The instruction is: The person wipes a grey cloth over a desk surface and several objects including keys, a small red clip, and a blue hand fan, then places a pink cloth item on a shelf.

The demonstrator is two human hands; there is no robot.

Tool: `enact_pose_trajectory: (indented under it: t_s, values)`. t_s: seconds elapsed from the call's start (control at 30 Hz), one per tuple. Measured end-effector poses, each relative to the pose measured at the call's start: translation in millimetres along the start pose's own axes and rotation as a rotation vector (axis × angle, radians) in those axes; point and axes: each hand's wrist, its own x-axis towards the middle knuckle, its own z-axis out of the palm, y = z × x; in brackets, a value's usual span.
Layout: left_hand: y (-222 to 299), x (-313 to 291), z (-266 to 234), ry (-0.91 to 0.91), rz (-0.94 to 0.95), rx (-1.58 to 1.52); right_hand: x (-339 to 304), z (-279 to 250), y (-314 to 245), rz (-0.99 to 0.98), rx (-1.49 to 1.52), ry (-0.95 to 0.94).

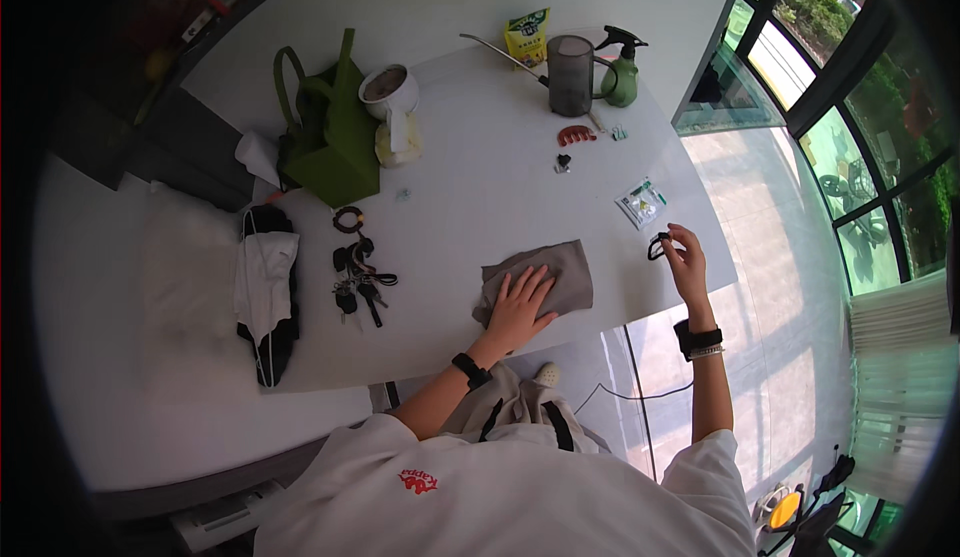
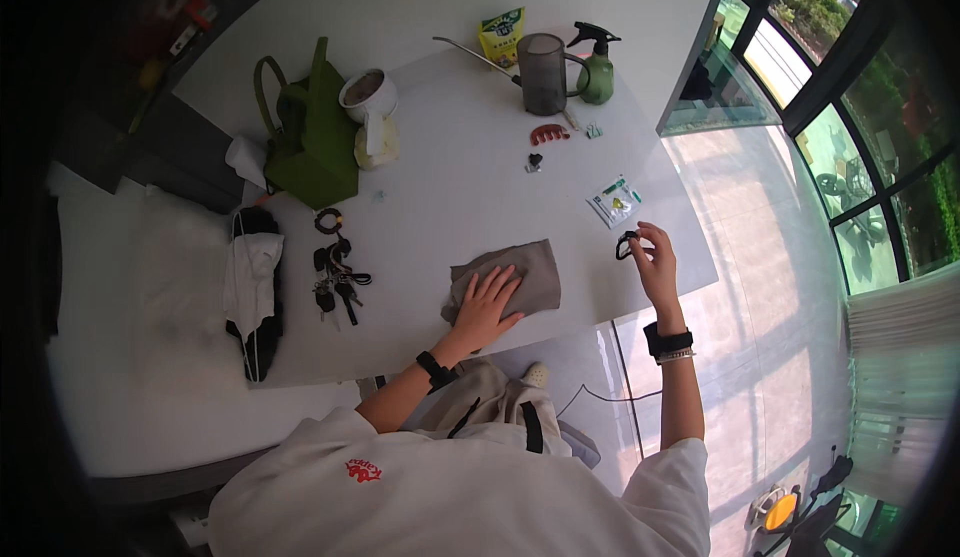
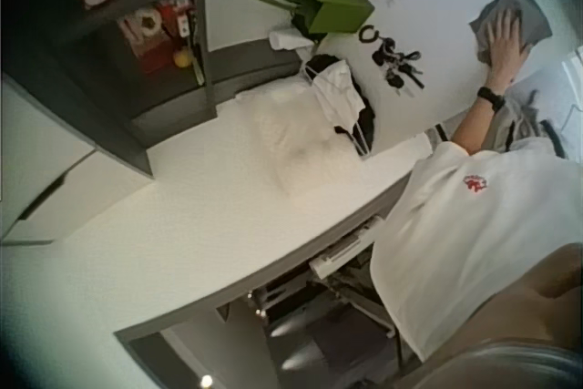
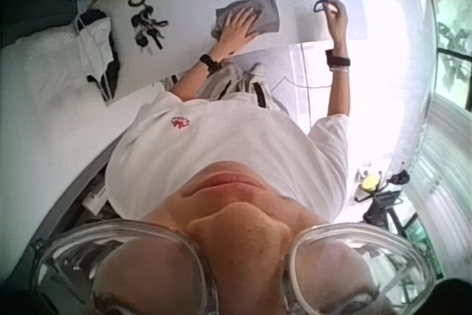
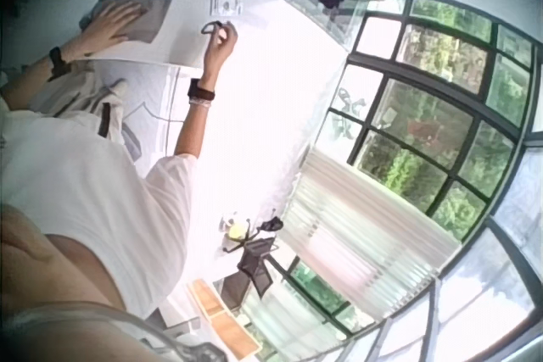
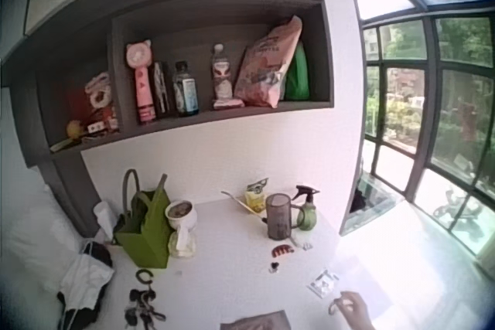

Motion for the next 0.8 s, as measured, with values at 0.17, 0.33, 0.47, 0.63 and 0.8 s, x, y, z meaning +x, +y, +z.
enact_pose_trajectory:
  t_s: [0.17, 0.33, 0.47, 0.63, 0.8]
  values:
    - [-26.2, -49.3, -20.4, 0.021, -0.039, 0.017, 27.9, 15.0, -45.8, 0.117, 0.371, -0.203]
    - [-44.8, -73.6, -26.6, 0.082, -0.07, 0.033, 72.1, 45.3, -117.6, 0.208, 0.49, -0.319]
    - [-44.8, -67.9, -27.6, 0.121, -0.045, 0.014, 112.8, 67.8, -172.8, 0.126, 0.368, -0.369]
    - [-47.9, -67.8, -29.5, 0.144, -0.043, -0.037, 165.5, 121.9, -256.5, -0.002, 0.236, -0.527]
    - [-47.6, -69.6, -34.2, 0.153, -0.033, -0.086, 220.5, 193.7, -334.8, -0.209, 0.248, -0.561]
